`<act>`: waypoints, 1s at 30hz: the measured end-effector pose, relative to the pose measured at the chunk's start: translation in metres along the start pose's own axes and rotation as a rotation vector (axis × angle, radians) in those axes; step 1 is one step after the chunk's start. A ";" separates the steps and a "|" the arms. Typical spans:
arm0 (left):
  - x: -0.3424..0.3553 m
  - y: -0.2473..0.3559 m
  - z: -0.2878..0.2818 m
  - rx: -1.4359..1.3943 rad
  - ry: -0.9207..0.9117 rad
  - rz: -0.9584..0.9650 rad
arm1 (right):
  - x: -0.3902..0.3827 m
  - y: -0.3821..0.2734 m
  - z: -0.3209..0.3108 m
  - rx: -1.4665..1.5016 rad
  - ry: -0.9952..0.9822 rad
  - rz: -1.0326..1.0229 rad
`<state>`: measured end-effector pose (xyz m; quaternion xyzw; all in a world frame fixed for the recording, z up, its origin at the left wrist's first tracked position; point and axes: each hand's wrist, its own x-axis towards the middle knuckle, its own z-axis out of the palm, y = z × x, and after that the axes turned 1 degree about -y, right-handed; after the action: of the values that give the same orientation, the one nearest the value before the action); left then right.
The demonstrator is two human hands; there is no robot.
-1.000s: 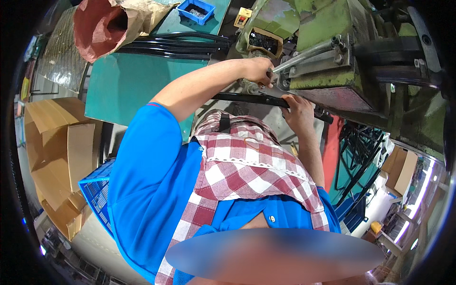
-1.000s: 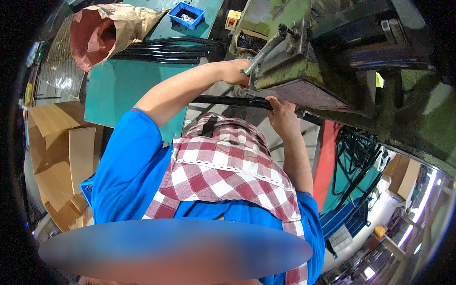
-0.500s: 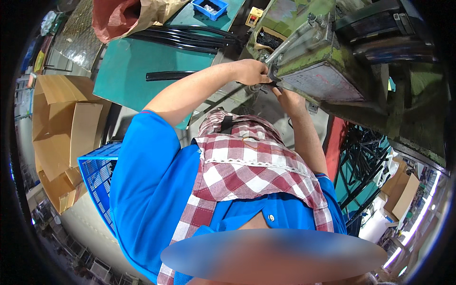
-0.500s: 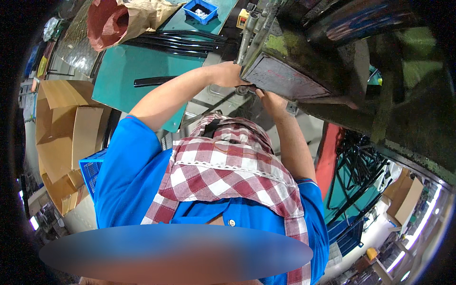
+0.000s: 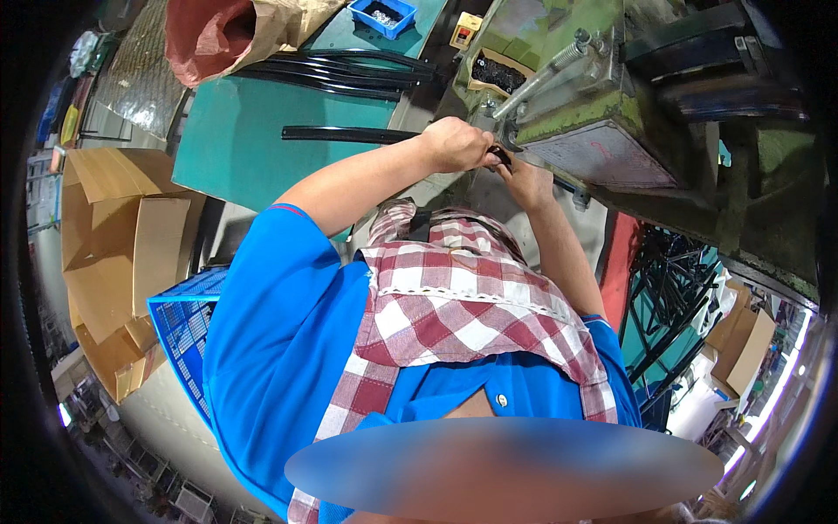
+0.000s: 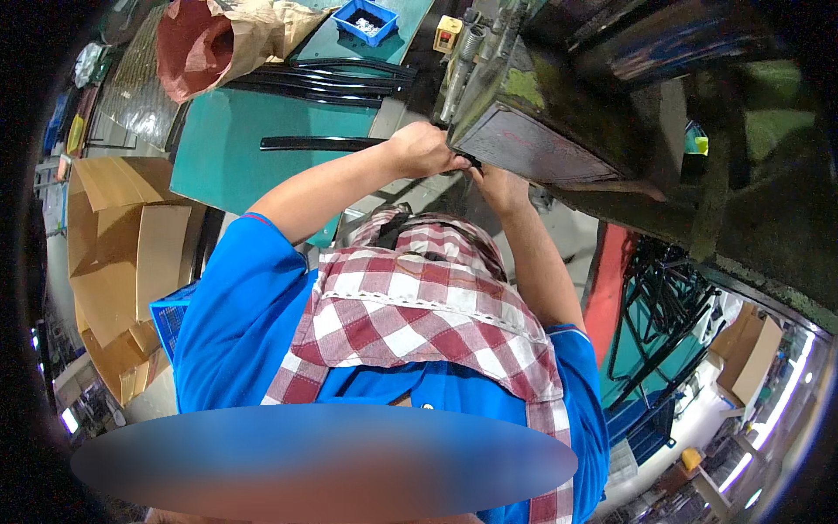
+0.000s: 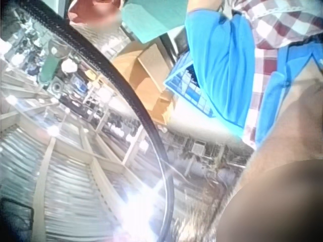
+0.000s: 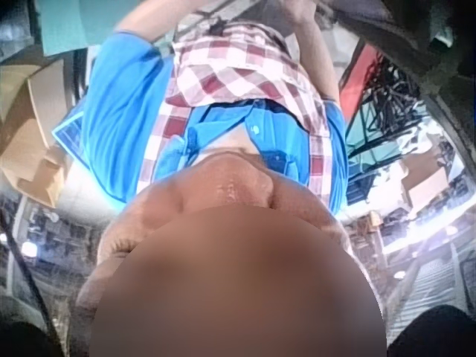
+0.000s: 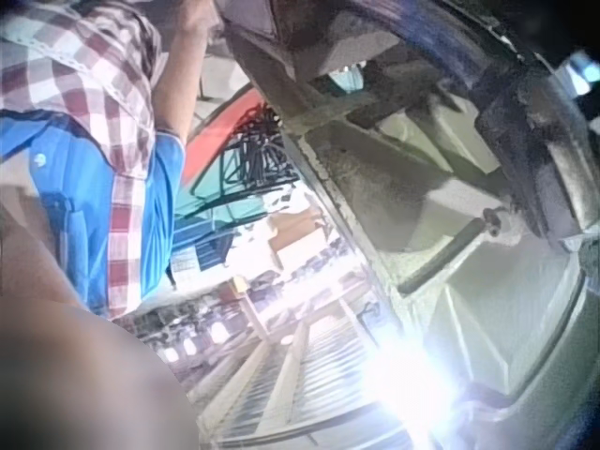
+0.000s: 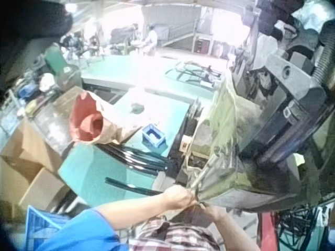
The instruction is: The person uses a manual bending machine to bend black metal rods into a curved shape. They repeatedly pick up rods, insert them into the machine, operate the lever to bend them, and place the finished pieces onto a red tray.
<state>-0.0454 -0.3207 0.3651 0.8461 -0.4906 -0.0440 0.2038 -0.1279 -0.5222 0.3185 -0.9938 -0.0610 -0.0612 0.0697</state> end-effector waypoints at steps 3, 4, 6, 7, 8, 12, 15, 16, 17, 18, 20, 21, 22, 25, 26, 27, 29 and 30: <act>0.004 -0.002 0.006 -0.056 -0.043 -0.015 | 0.002 -0.010 -0.020 0.029 -0.102 0.063; 0.005 0.003 0.002 -0.058 -0.061 -0.021 | 0.000 -0.007 -0.019 0.016 -0.065 0.047; 0.011 0.012 -0.006 -0.064 -0.150 -0.034 | -0.007 0.000 -0.016 -0.011 0.007 0.014; 0.012 0.011 -0.004 -0.106 -0.162 -0.031 | -0.009 -0.001 -0.022 -0.023 0.002 0.021; 0.014 0.009 -0.001 -0.149 -0.174 -0.027 | -0.010 -0.003 -0.029 -0.036 -0.004 0.028; 0.024 0.000 0.000 -0.342 -0.374 -0.031 | -0.020 0.009 -0.026 -0.106 -0.062 0.131; 0.034 0.000 -0.005 -0.477 -0.484 -0.092 | -0.026 0.016 -0.029 -0.143 -0.004 0.145; 0.035 0.002 -0.007 -0.521 -0.510 -0.121 | -0.026 0.017 -0.031 -0.140 -0.011 0.158; 0.037 0.004 -0.009 -0.565 -0.535 -0.150 | -0.026 0.017 -0.033 -0.136 -0.019 0.171; 0.038 0.006 -0.011 -0.553 -0.543 -0.173 | -0.026 0.017 -0.035 -0.138 -0.095 0.215; 0.039 0.012 -0.025 -0.520 -0.559 -0.220 | -0.024 0.015 -0.038 -0.138 -0.241 0.304; 0.039 0.013 -0.024 -0.496 -0.550 -0.225 | -0.023 0.014 -0.039 -0.138 -0.313 0.346; 0.039 0.015 -0.021 -0.469 -0.542 -0.232 | -0.023 0.014 -0.041 -0.146 -0.290 0.324; 0.036 0.013 -0.016 -0.353 -0.511 -0.211 | -0.026 0.012 -0.041 -0.167 -0.227 0.256; 0.032 0.012 -0.015 -0.279 -0.478 -0.168 | -0.025 0.012 -0.040 -0.168 -0.181 0.233; 0.029 0.010 -0.014 -0.206 -0.444 -0.126 | -0.024 0.013 -0.040 -0.170 -0.136 0.209; 0.023 0.009 -0.018 -0.200 -0.461 -0.126 | -0.023 0.013 -0.040 -0.170 -0.043 0.160; 0.018 0.009 -0.018 -0.187 -0.451 -0.123 | -0.023 0.012 -0.042 -0.139 -0.105 0.206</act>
<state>-0.0386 -0.3348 0.3874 0.8208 -0.4648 -0.2891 0.1635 -0.1532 -0.5426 0.3549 -0.9991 0.0420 -0.0059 0.0032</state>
